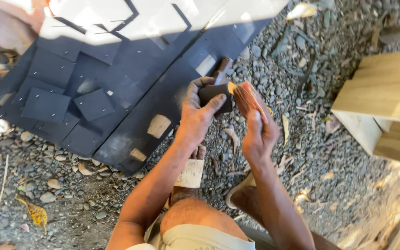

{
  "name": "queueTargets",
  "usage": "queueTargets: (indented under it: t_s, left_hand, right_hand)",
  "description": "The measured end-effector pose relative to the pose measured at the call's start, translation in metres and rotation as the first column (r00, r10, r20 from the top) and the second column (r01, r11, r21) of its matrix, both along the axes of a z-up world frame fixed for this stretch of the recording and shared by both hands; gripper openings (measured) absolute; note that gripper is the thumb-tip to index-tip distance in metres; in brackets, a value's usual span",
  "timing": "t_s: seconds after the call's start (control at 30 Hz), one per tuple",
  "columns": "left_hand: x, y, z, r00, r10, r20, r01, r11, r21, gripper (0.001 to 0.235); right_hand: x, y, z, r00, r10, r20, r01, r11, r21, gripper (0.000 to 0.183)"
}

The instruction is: The person hammers nails into small black square tiles arranged on a larger black board. They then pick up a tile and rub its surface with a pink abrasive pad, repeating the rubbing action on several tiles.

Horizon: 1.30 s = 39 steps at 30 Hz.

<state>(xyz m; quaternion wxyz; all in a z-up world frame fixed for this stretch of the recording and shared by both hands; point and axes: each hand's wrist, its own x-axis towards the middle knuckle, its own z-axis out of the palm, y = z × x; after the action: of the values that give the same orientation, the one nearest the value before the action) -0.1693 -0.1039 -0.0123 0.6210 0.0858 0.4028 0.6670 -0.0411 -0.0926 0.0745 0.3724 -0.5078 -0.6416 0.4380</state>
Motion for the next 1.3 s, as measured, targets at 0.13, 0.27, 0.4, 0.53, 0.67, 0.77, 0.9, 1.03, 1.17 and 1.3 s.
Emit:
queueTargets:
  t_s: [0.13,0.27,0.4,0.53,0.67,0.77,0.9,1.03,1.17,1.3]
  left_hand:
    - [0.016,0.007,-0.003,0.995,-0.010,0.097,0.018,0.997,-0.074,0.047]
    - [-0.002,0.010,-0.015,0.997,0.072,0.030,-0.069,0.994,-0.086,0.047]
    - [0.000,0.005,-0.015,0.986,0.017,0.165,-0.004,0.997,-0.081,0.050]
    - [-0.002,0.011,-0.012,0.996,0.027,0.083,-0.011,0.983,-0.182,0.051]
    - [-0.034,0.012,-0.023,0.986,0.145,0.087,-0.139,0.987,-0.080,0.048]
    - [-0.035,0.003,-0.025,0.998,-0.042,0.045,0.042,0.999,0.015,0.042]
    - [-0.021,0.000,-0.017,0.957,-0.250,0.145,0.254,0.967,-0.012,0.045]
    - [-0.021,0.002,-0.009,0.949,-0.256,0.183,0.279,0.954,-0.112,0.046]
    - [-0.032,-0.002,-0.010,0.986,-0.135,0.096,0.144,0.985,-0.100,0.047]
    - [-0.035,-0.004,-0.014,0.996,-0.055,0.070,0.064,0.990,-0.129,0.048]
  right_hand:
    - [-0.002,-0.011,-0.020,0.946,0.086,0.312,-0.170,0.953,0.252,0.040]
    - [0.007,-0.028,-0.015,0.919,0.175,-0.353,-0.225,0.969,-0.104,0.041]
    - [0.017,-0.009,-0.023,0.978,-0.045,-0.205,0.048,0.999,0.011,0.046]
    - [0.011,-0.002,-0.022,0.973,-0.034,0.228,-0.016,0.977,0.213,0.040]
    - [0.019,-0.001,-0.008,0.953,-0.055,-0.297,0.042,0.998,-0.051,0.042]
    - [0.041,0.016,-0.008,0.926,-0.313,-0.213,0.283,0.946,-0.160,0.040]
    - [0.038,0.032,-0.025,0.988,-0.013,-0.153,-0.005,0.994,-0.111,0.039]
    - [0.009,0.018,-0.027,0.955,0.288,0.076,-0.287,0.958,-0.017,0.040]
    - [0.012,0.005,-0.007,0.953,0.295,-0.064,-0.300,0.949,-0.093,0.040]
    - [0.032,0.005,-0.004,0.968,0.072,-0.239,-0.112,0.981,-0.160,0.041]
